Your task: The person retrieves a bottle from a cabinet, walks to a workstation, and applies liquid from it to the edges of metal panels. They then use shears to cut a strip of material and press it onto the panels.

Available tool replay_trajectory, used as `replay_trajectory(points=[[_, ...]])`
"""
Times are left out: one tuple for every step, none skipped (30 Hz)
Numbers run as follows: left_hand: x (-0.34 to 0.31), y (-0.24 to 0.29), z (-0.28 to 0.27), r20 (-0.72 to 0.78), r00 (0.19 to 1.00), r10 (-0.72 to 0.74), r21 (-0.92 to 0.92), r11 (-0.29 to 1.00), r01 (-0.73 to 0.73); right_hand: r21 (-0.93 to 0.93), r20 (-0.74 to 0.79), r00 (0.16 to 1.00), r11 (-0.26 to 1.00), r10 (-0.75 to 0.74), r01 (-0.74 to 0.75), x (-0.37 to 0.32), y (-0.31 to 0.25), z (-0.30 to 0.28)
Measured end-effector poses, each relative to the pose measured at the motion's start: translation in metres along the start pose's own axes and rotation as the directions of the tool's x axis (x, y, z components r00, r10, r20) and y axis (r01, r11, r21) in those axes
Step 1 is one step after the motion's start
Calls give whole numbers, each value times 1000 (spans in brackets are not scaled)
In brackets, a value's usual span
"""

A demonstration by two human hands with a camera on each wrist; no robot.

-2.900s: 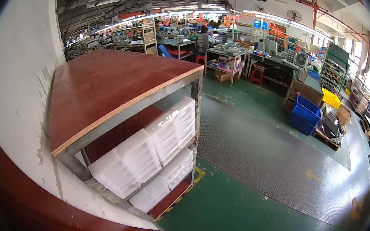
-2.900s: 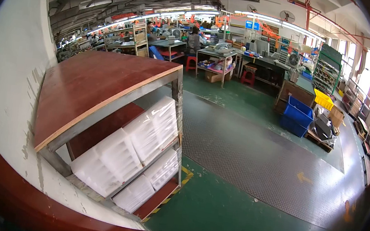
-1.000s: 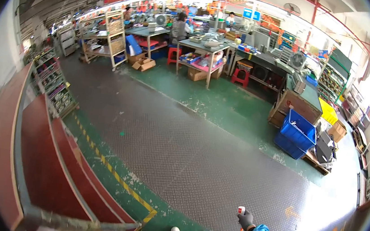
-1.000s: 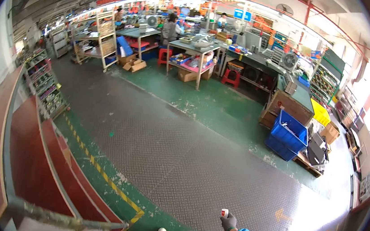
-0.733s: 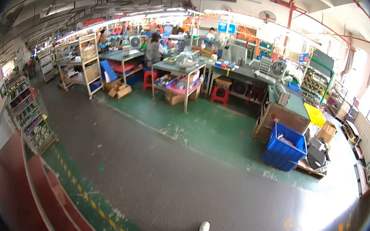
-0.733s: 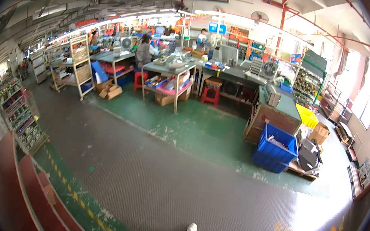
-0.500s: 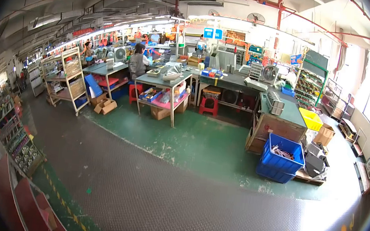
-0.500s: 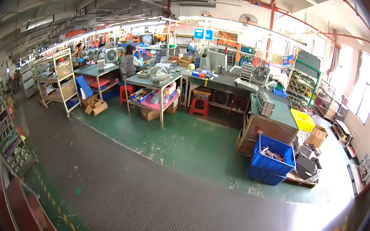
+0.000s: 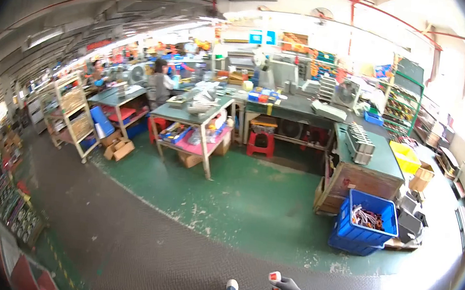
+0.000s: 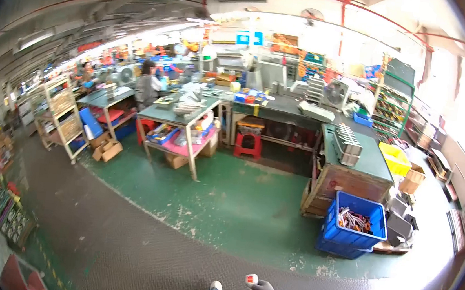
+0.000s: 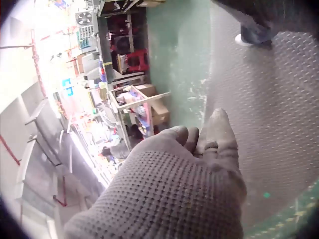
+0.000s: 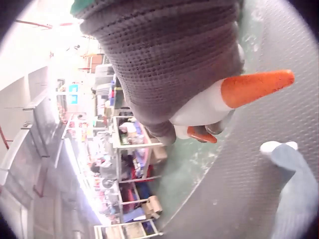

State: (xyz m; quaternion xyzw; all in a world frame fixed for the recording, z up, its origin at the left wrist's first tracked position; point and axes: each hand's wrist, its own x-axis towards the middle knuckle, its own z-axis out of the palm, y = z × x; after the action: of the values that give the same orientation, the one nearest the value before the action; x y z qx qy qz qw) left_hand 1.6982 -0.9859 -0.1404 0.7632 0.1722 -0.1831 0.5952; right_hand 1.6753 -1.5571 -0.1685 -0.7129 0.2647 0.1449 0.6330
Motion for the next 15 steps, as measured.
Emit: replay_trajectory(points=[[21, 57, 21, -3, 997, 76, 216, 974, -73, 27, 44, 999, 1000, -8, 7, 11, -37, -1], [65, 77, 38, 56, 990, 127, 96, 987, -132, 52, 88, 996, 999, -15, 10, 22, -72, -5], [109, 106, 65, 107, 979, 175, -30, 984, -173, 37, 115, 993, 999, -33, 28, 42, -93, -15], [145, 131, 92, 179, 938, 297, 39, 950, -309, 24, 148, 988, 999, -44, 41, 59, -108, -21], [176, 184, 133, 257, 870, 420, 81, 888, -453, 29, 175, 980, 995, -95, 91, 73, -127, -28], [204, 233, 172, 442, 815, 374, 211, 840, -500, 32, 201, 969, 990, -144, 140, 83, -150, -37], [227, 277, 207, 608, 742, 283, 329, 760, -560, 25, 227, 963, 989, -147, 145, 82, -188, -49], [243, 310, 252, 694, 645, 321, 216, 761, -611, 48, 205, 970, 992, -128, 121, 89, -207, -61], [252, 341, 301, 763, 538, 360, 99, 757, -646, 34, 198, 964, 984, -178, 175, 99, -222, -71], [253, 375, 343, 842, 450, 297, 56, 782, -620, 23, 188, 955, 973, -230, 230, 109, -233, -81], [255, 401, 383, 908, 349, 233, 18, 809, -588, 36, 177, 954, 971, -241, 238, 118, -243, -92], [261, 415, 421, 947, 253, 199, -11, 804, -594, 60, 142, 962, 972, -232, 226, 131, -250, -105], [272, 427, 455, 974, 153, 167, -44, 802, -596, 41, 175, 964, 980, -198, 194, 146, -255, -119], [287, 439, 486, 981, 123, 147, -46, 801, -596, 18, 211, 964, 986, -163, 163, 161, -259, -134], [304, 449, 517, 1000, 15, 25, -9, 734, -679, 13, 186, 964, 981, -191, 192, 180, -261, -148]])
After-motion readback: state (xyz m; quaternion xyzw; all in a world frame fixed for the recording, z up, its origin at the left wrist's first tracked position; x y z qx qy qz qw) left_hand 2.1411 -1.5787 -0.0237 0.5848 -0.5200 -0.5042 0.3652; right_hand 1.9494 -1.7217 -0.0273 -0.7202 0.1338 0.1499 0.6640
